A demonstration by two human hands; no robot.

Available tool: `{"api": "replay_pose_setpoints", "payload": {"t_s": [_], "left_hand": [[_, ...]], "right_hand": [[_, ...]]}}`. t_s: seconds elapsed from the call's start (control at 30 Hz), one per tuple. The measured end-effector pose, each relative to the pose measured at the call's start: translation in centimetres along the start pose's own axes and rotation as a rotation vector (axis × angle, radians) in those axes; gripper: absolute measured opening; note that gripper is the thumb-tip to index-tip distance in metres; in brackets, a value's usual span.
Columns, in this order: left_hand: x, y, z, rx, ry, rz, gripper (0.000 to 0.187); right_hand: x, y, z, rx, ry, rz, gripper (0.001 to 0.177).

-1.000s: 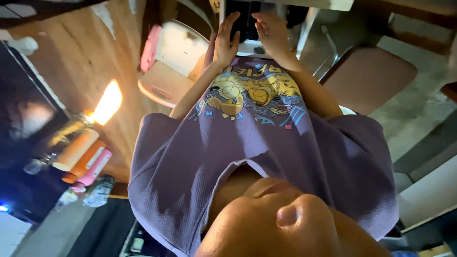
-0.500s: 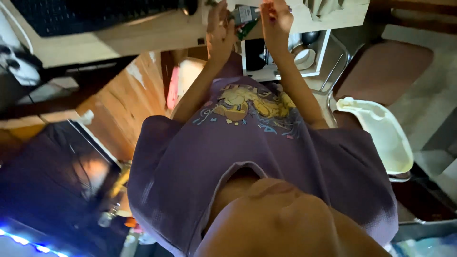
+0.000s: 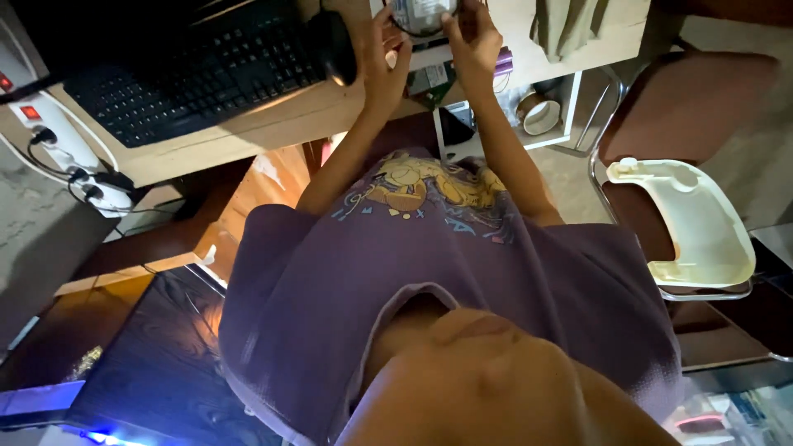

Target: The person is assembling or repairing small electronic components, specifically a circuit board and its plastic housing on a desk.

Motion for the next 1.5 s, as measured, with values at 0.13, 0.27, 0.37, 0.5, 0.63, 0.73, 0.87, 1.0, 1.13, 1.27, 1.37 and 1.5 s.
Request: {"api": "replay_pose_setpoints", "payload": {"t_s": [0.13, 0.27, 0.37, 0.5, 0.63, 0.73, 0.87, 1.0, 1.13, 1.27, 1.37, 1.5], "left_hand": [[0.2, -0.3, 2.4, 0.217, 0.214, 0.047, 0.058], [-0.2, 0.1, 2.7, 0.186, 0.181, 0.052, 0.056], [0.2, 0.1, 3.0, 0.169, 0.236, 0.057, 0.067], [-1.0, 1.0, -0.2, 0.212, 0.149, 0.032, 0.062], [-1.3, 2.2, -2.9, 0.333, 0.055, -0.028, 0.056], [-0.9, 3.8, -5.8, 0.146, -0.118, -0.187, 0.047], [-1.4, 5.8, -15.6, -0.007, -0.133, -0.219, 0.065], [0.3, 1.7, -20.2, -0.343, -0.375, 0.198, 0.066], [2.7, -2.6, -24.4, -0.265, -0.420, 0.493, 0.056], [7.5, -8.3, -14.4, -0.216, -0.059, 0.654, 0.045], [10.3, -10.2, -12.8, 0.029, 0.010, 0.522, 0.047], [13.0, -11.1, -7.3, 0.140, 0.257, 0.245, 0.054]], "right_hand": [[-0.4, -0.4, -1.2, -0.041, -0.042, 0.079, 0.028], [-0.1, -0.5, -0.8, -0.174, -0.138, 0.144, 0.015], [0.2, -0.7, 0.1, -0.301, -0.121, 0.175, 0.014], [0.1, 0.0, 2.2, -0.377, -0.030, 0.169, 0.015], [0.4, 2.6, 8.7, -0.585, 0.149, 0.133, 0.019], [1.3, 6.0, 9.8, -0.360, 0.088, 0.148, 0.016], [3.4, 11.8, 17.8, 0.159, 0.470, 0.109, 0.022], [6.8, 14.4, 20.6, 0.366, 0.615, 0.341, 0.029], [8.9, 16.8, 17.8, 0.215, 0.594, 0.395, 0.035], [10.3, 18.8, 10.9, 0.260, 0.507, 0.192, 0.041], [10.3, 19.2, 5.4, -0.161, 0.234, 0.205, 0.035], [12.9, 17.2, 0.9, -0.560, -0.329, 0.176, 0.021]]}}
Point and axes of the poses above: each hand's wrist, its own x-axis away from the middle knuckle, its own y-axis out of the back of the hand, z = x × y, the point moved 7 cm from there along -x, towards the middle knuckle
